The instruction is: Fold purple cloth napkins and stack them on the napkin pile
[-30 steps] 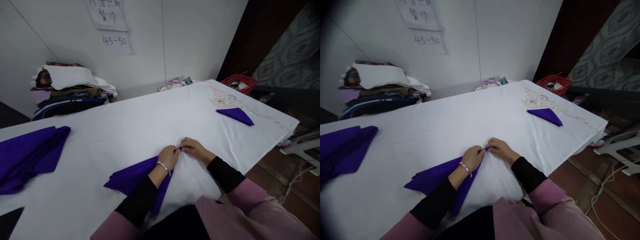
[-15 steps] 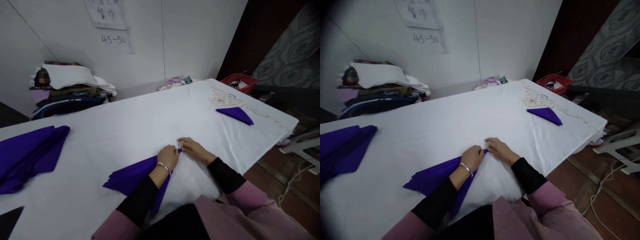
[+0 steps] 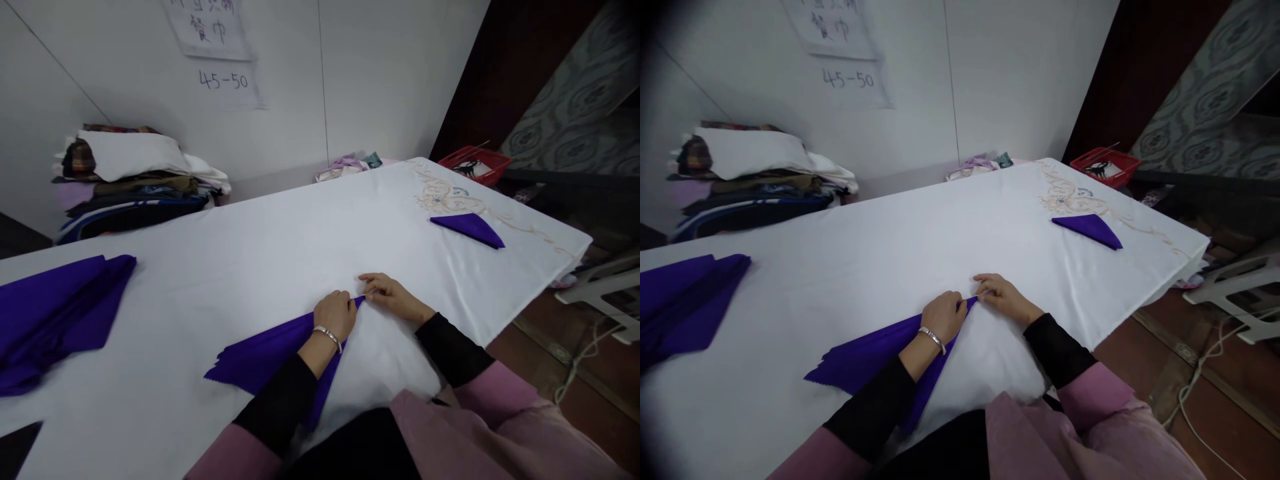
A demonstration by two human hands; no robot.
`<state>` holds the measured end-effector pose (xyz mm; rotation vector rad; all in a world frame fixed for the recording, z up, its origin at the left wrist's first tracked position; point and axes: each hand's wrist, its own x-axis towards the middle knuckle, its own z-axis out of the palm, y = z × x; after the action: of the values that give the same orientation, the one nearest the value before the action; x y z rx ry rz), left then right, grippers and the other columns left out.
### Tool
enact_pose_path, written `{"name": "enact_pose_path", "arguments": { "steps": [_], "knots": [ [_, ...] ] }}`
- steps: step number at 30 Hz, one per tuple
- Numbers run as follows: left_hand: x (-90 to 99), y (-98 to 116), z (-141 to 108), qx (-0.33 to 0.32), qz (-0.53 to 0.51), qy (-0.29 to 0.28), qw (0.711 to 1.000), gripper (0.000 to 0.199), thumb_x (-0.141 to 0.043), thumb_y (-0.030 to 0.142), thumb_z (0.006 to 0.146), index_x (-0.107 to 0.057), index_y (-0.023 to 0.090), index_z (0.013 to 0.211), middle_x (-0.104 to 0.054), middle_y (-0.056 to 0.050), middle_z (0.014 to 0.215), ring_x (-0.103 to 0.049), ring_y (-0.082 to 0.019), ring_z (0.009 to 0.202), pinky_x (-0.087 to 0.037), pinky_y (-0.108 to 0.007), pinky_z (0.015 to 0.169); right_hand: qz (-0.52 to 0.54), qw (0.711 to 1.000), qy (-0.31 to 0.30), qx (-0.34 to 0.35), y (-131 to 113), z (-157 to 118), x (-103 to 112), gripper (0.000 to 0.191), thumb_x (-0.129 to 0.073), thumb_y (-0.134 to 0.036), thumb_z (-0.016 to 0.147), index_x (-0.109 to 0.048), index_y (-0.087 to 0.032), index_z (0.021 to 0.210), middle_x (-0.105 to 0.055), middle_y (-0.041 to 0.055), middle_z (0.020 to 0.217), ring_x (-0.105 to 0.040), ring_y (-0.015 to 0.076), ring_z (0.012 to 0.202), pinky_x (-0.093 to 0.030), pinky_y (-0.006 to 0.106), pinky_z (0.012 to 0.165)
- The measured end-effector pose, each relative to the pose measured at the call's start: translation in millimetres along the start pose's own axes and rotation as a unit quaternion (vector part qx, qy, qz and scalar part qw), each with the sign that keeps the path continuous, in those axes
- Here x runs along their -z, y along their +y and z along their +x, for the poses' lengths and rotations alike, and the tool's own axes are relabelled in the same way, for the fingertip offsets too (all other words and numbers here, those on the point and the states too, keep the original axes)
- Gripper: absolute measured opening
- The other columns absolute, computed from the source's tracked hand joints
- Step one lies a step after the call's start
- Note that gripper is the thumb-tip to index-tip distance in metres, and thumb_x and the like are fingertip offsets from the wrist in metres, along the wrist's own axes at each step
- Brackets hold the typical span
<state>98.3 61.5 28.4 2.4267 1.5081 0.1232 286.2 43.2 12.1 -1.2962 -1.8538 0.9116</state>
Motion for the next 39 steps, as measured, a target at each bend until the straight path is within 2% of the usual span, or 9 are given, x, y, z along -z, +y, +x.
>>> {"name": "enact_pose_path", "arguments": {
  "steps": [9, 15, 20, 25, 32, 39],
  "knots": [
    [-1.6, -1, -1, -0.006, -0.004, 0.012, 1.0, 0.022, -0.039, 0.029, 0.089, -0.059, 0.021, 0.086, -0.064, -0.005, 0.089, -0.059, -0.019, 0.086, -0.04, -0.03, 0.07, -0.109, 0.991, 0.011, 0.082, 7, 6, -7, 0.006, -0.059, -0.023, 0.082, -0.064, -0.023, 0.085, -0.053, 0.0082, 0.126, -0.044, 0.023, 0.116, -0.036, 0.044, 0.097],
    [0.1, 0, -3, -0.004, -0.022, 0.026, 0.999, 0.019, -0.042, 0.032, 0.088, -0.058, 0.022, 0.088, -0.065, -0.003, 0.087, -0.06, -0.019, 0.082, -0.04, -0.03, 0.068, -0.137, 0.988, -0.006, 0.065, 10, 6, -5, 0.01, -0.056, -0.026, 0.084, -0.066, -0.023, 0.083, -0.052, 0.007, 0.128, -0.039, 0.0248, 0.123, -0.03, 0.048, 0.101],
    [-1.6, 1, -5, -0.034, -0.052, 0.039, 0.997, 0.021, -0.039, 0.032, 0.09, -0.058, 0.023, 0.089, -0.065, 0.0, 0.088, -0.059, -0.017, 0.082, -0.04, -0.028, 0.069, -0.148, 0.987, -0.027, 0.057, 12, 6, -4, 0.015, -0.052, -0.03, 0.088, -0.064, -0.023, 0.083, -0.05, 0.0065, 0.132, -0.033, 0.0248, 0.129, -0.028, 0.047, 0.102],
    [-5.1, 2, -3, -0.029, -0.025, 0.037, 0.999, 0.027, -0.035, 0.028, 0.091, -0.059, 0.021, 0.084, -0.065, -0.002, 0.085, -0.06, -0.017, 0.079, -0.039, -0.029, 0.066, -0.144, 0.988, -0.044, 0.04, 6, 6, -2, 0.019, -0.047, -0.03, 0.089, -0.061, -0.022, 0.08, -0.048, 0.0073, 0.134, -0.029, 0.025, 0.132, -0.028, 0.047, 0.103],
    [-3.6, 3, -2, -0.03, 0.023, 0.036, 0.999, 0.021, -0.04, 0.026, 0.088, -0.06, 0.02, 0.085, -0.062, -0.004, 0.083, -0.058, -0.019, 0.08, -0.04, -0.031, 0.067, -0.153, 0.985, -0.078, 0.015, -1, 7, 0, 0.023, -0.043, -0.03, 0.091, -0.058, -0.021, 0.077, -0.039, 0.006, 0.141, -0.022, 0.0245, 0.135, -0.026, 0.047, 0.104],
    [-0.9, -1, 0, -0.039, 0.02, 0.069, 0.997, 0.012, -0.051, 0.028, 0.083, -0.06, 0.02, 0.084, -0.06, -0.005, 0.093, -0.053, -0.022, 0.092, -0.04, -0.035, 0.076, -0.169, 0.984, -0.051, 0.005, -1, 8, -3, 0.016, -0.052, -0.027, 0.086, -0.059, -0.02, 0.074, -0.039, 0.0088, 0.142, -0.023, 0.0261, 0.135, -0.027, 0.046, 0.104]
  ]
}}
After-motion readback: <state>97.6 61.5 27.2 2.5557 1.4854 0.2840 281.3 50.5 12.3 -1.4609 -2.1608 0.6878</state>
